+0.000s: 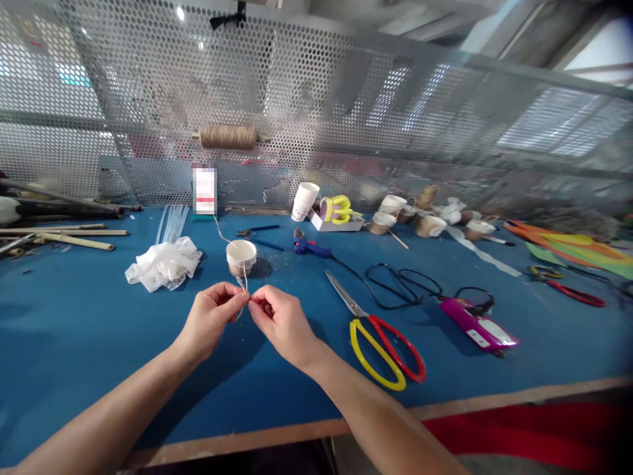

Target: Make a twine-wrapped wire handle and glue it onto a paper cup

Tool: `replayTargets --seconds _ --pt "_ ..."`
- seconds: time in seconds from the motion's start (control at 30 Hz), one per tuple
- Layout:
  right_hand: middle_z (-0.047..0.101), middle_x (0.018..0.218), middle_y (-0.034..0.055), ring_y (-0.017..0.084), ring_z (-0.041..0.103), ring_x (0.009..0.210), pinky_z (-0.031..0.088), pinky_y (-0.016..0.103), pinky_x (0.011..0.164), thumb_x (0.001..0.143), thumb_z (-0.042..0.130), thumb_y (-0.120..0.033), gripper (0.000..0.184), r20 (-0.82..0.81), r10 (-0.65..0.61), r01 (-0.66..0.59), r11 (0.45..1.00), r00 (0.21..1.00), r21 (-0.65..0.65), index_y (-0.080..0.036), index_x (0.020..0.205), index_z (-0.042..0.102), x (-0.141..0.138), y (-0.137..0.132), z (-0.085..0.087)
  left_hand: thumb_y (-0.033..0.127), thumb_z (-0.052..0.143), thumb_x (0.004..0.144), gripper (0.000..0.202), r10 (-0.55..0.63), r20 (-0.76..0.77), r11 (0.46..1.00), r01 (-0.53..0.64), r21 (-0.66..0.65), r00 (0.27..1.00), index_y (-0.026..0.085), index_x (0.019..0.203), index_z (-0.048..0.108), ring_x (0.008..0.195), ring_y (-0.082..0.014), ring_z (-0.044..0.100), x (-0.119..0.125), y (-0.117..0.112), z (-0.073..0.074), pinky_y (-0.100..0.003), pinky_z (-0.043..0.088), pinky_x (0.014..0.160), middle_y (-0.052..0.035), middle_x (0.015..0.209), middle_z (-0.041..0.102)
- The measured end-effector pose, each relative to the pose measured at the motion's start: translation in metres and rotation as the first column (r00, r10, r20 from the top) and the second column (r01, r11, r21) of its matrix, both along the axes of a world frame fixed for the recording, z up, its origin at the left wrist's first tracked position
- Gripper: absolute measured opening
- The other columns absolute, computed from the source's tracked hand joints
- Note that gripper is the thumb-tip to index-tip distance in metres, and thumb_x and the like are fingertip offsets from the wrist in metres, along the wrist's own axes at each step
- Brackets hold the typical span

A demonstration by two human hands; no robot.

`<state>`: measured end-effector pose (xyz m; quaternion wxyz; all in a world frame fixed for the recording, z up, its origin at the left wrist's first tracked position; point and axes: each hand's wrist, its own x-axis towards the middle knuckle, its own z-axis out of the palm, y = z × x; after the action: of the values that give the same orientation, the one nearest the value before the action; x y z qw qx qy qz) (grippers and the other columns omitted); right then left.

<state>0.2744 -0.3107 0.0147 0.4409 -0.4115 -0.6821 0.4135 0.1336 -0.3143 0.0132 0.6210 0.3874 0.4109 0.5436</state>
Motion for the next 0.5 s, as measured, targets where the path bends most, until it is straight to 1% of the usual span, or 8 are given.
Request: replayTargets --seconds 0.03,0.07,0.1,0.17,0.2,0.23,0.3,0.5 --pt "0.050 0.058 -0.0026 0.006 0.043 0.050 0.036 0.019 0.046 0.076 0.058 -0.027 0.014 -0.018 0.020 -0.021 0.999 1.000 -0.024 -0.017 0.067 0.053 0.0005 0.0001 0.0003 0.028 0.074 0.059 0.023 -0.012 0.018 1.000 0.011 0.007 1.000 0.012 0.060 0.058 0.045 -0.0037 0.038 -0.0004 -0.0003 0.0000 -0.018 0.029 0.045 0.0041 0.051 0.051" --pt "0.050 0.058 -0.0028 0.006 0.042 0.047 0.035 0.019 0.043 0.076 0.057 -0.029 0.015 -0.074 0.081 -0.089 0.990 0.994 -0.112 -0.017 0.068 0.053 0.0015 0.0005 0.0008 0.027 0.074 0.060 0.022 -0.042 0.046 0.999 0.041 0.014 0.998 0.012 0.060 0.058 0.046 -0.0039 0.039 -0.0012 -0.0008 0.0001 -0.018 0.030 0.046 0.0036 0.053 0.052" --pt "0.050 0.058 -0.0032 0.005 0.039 0.043 0.033 0.017 0.038 0.077 0.056 -0.031 0.016 -0.166 0.157 -0.194 0.953 0.974 -0.233 -0.017 0.071 0.053 0.0027 0.0010 0.0015 0.026 0.073 0.061 0.021 -0.085 0.077 0.996 0.084 0.019 0.993 0.012 0.061 0.058 0.047 -0.0043 0.042 -0.0022 -0.0013 0.0004 -0.019 0.031 0.047 0.0030 0.055 0.054" --pt "0.052 0.058 -0.0039 0.003 0.035 0.038 0.027 0.014 0.031 0.076 0.058 -0.033 0.018 -0.383 0.267 -0.425 0.798 0.885 -0.427 -0.016 0.073 0.051 0.0054 0.0022 0.0033 0.026 0.072 0.063 0.020 -0.178 0.133 0.984 0.175 0.029 0.975 0.013 0.062 0.057 0.049 -0.0062 0.047 -0.0041 -0.0022 0.0014 -0.021 0.036 0.050 0.0015 0.059 0.056" --pt "0.053 0.058 -0.0039 0.002 0.034 0.037 0.025 0.013 0.030 0.075 0.060 -0.033 0.019 -0.467 0.282 -0.505 0.724 0.838 -0.469 -0.016 0.073 0.050 0.0066 0.0026 0.0043 0.026 0.072 0.063 0.019 -0.212 0.154 0.977 0.210 0.033 0.965 0.013 0.062 0.057 0.051 -0.0075 0.049 -0.0048 -0.0026 0.0021 -0.022 0.038 0.052 0.0009 0.061 0.056" --pt "0.054 0.058 -0.0040 0.001 0.034 0.037 0.024 0.012 0.029 0.073 0.062 -0.032 0.020 -0.520 0.281 -0.549 0.681 0.807 -0.485 -0.016 0.073 0.050 0.0075 0.0028 0.0053 0.026 0.072 0.063 0.019 -0.233 0.167 0.972 0.231 0.035 0.958 0.013 0.063 0.058 0.052 -0.0086 0.051 -0.0052 -0.0028 0.0029 -0.023 0.039 0.054 0.0006 0.062 0.057" --pt "0.055 0.056 -0.0046 0.001 0.035 0.036 0.024 0.010 0.028 0.071 0.065 -0.029 0.021 -0.556 0.252 -0.555 0.675 0.792 -0.485 -0.016 0.071 0.049 0.0082 0.0029 0.0068 0.025 0.073 0.062 0.019 -0.237 0.173 0.971 0.236 0.028 0.956 0.013 0.064 0.059 0.054 -0.0094 0.053 -0.0053 -0.0031 0.0044 -0.024 0.041 0.056 0.0005 0.064 0.057" --pt "0.055 0.053 -0.0064 0.001 0.036 0.032 0.028 0.011 0.027 0.072 0.064 -0.027 0.019 -0.511 0.195 -0.450 0.776 0.837 -0.442 -0.016 0.068 0.049 0.0059 0.0037 0.0051 0.022 0.073 0.061 0.019 -0.165 0.106 0.986 0.165 0.015 0.981 0.013 0.066 0.059 0.054 -0.0074 0.052 -0.0043 -0.0033 0.0057 -0.021 0.037 0.052 0.0007 0.065 0.058"
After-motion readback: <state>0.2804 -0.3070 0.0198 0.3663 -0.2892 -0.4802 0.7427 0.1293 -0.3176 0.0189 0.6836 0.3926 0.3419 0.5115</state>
